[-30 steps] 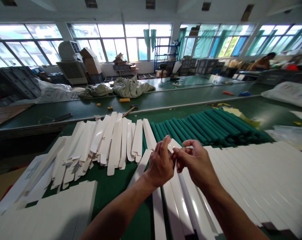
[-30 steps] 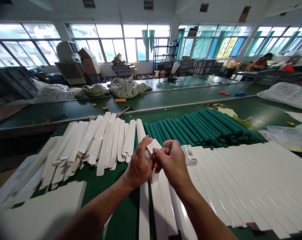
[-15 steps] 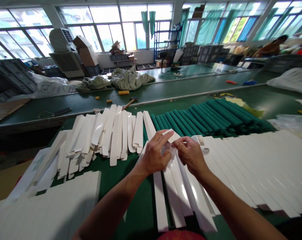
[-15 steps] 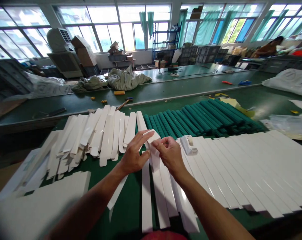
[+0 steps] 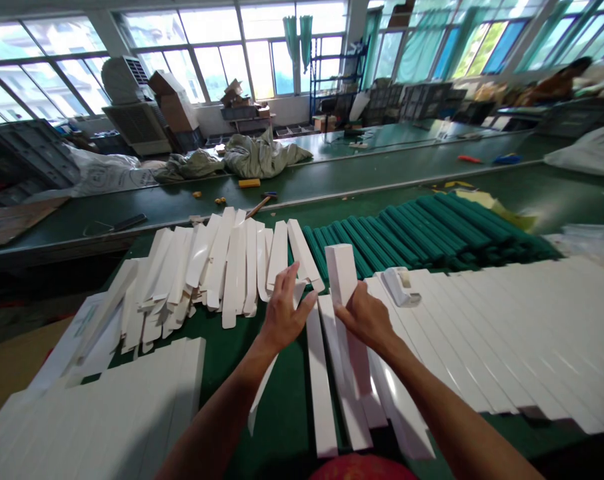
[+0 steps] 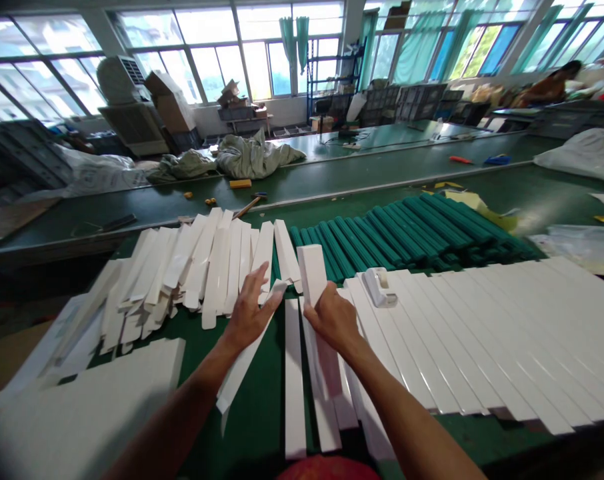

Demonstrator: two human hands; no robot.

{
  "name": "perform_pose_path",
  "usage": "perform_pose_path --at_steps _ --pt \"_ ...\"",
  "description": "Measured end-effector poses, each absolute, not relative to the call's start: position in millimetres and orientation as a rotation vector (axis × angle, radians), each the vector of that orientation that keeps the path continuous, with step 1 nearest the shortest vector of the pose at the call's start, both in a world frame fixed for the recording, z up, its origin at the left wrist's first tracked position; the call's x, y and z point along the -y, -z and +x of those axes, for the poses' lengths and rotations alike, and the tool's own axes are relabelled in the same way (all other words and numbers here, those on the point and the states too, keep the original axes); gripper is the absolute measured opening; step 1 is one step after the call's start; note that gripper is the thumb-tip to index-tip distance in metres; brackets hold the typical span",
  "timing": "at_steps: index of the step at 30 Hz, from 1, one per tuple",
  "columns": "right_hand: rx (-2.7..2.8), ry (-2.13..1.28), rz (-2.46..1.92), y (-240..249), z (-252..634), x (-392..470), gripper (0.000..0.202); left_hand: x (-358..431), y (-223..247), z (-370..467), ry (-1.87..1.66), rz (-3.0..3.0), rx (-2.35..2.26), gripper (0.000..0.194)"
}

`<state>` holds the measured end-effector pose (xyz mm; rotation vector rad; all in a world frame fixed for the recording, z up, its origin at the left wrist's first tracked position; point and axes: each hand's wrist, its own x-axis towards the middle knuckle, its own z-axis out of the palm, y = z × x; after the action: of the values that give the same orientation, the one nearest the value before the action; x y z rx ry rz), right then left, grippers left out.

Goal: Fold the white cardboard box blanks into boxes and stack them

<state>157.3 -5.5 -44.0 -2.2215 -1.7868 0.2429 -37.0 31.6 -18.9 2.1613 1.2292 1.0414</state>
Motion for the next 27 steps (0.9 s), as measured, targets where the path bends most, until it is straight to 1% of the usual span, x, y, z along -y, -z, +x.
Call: perform_pose_path --at_steps 2,3,5,7,9,11,13,17,20,21,22,24,27 --pt "1.839 -0.344 -2.311 56.3 163.6 8.2 0.052 -21.2 45.5 -56.7 -0.748 2.136 -1.517 0.053" --pt "1.878 -0.371 -2.35 66.0 165.4 10.1 0.052 -14.0 59.7 -66.0 -0.539 2.123 -1.62 0.052" --pt "1.947 -0.361 -2.419 86.8 166.4 14.4 0.046 2.7 87.2 -81.0 -0.156 2.099 -1.748 0.057" --pt "1.979 -0.294 -2.462 102.0 165.4 18.4 0.04 19.2 110.6 -89.8 0.088 2.083 -1.806 0.066" --pt "2.021 -0.139 -2.43 108.1 164.0 20.5 0.038 31.2 127.7 -93.2 0.204 2.091 -1.82 0.07" --pt "2.098 0.058 -2.332 107.5 161.7 20.7 0.045 36.4 137.6 -93.7 0.25 2.112 -1.81 0.068" --pt "2.197 0.162 -2.186 105.1 156.2 19.7 0.054 34.9 140.4 -94.1 0.264 2.126 -1.795 0.065" --pt "2.378 0.095 -1.891 102.9 132.7 15.0 0.067 22.0 121.6 -101.5 0.296 2.175 -1.686 0.059" --pt "2.479 0.038 -1.637 93.7 113.2 2.5 0.084 9.7 83.6 -114.1 0.296 2.321 -1.559 0.063" --pt "2.504 -0.012 -1.566 87.1 108.7 -4.3 0.089 5.0 67.5 -119.4 0.272 2.433 -1.509 0.064" --pt "2.532 -0.096 -1.513 78.8 105.7 -12.2 0.094 -0.1 50.7 -125.1 0.238 2.628 -1.414 0.06" --pt "2.585 -0.41 -1.446 58.6 104.2 -29.5 0.099 -11.2 18.0 -137.1 0.112 3.031 -1.184 0.049" --pt "2.493 -1.155 -1.196 29.7 109.8 -49.6 0.094 -26.6 -19.3 -152.7 -0.195 3.451 -0.839 0.035"
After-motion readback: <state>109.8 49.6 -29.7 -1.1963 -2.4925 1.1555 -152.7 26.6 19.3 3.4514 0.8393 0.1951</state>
